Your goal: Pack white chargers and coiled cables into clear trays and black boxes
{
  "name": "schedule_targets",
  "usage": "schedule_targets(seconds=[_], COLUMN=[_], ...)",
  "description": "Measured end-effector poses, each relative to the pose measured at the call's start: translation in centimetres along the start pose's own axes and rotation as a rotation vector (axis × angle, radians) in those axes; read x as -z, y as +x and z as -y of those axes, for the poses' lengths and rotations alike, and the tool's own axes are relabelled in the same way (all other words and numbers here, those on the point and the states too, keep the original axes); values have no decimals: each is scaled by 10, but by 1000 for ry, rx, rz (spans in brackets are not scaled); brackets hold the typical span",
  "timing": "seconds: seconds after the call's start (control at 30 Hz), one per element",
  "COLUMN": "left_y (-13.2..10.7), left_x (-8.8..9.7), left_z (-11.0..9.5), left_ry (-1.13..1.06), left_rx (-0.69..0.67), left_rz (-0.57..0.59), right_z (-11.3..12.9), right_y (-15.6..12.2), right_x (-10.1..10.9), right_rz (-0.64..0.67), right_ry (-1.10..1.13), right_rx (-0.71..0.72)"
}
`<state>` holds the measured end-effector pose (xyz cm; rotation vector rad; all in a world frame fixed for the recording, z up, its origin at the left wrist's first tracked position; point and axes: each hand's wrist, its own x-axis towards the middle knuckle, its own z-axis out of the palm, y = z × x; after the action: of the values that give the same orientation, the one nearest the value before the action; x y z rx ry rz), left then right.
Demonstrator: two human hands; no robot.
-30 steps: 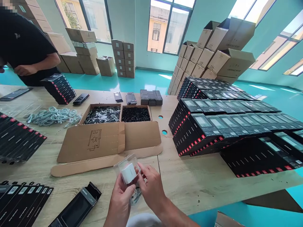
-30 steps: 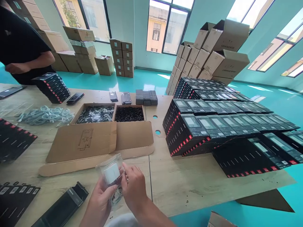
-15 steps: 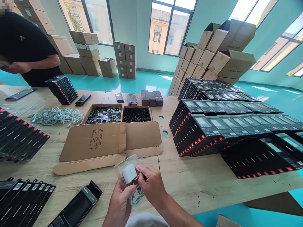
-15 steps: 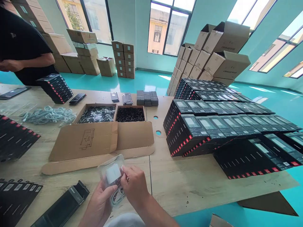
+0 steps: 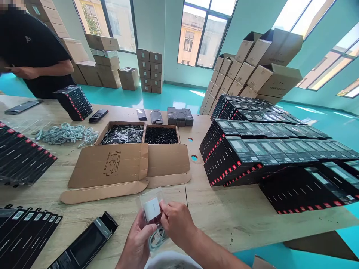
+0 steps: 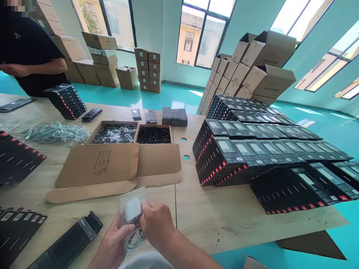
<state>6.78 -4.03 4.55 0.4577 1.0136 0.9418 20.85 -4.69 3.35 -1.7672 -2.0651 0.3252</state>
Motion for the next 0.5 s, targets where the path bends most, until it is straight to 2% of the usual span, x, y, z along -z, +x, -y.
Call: schedule_targets(seconds=[0.17, 0.27, 0.37, 0.5], left_y=[0, 2, 3, 3], left_x=[5, 2, -5, -12], left_z=[-1, -5, -10, -12], left_ry=[-53, -56, -49, -91], left_rx=[47, 55, 22, 34], left_rz=[37, 51, 34, 55], right_z=[-1, 2, 6, 2], right_y=[-6, -11, -14, -15], right_x=[6, 13, 15, 4], right_rz=[-29, -36, -71, -138], right_ry=[56, 105, 318, 526], right_rx=[-14, -66, -130, -195])
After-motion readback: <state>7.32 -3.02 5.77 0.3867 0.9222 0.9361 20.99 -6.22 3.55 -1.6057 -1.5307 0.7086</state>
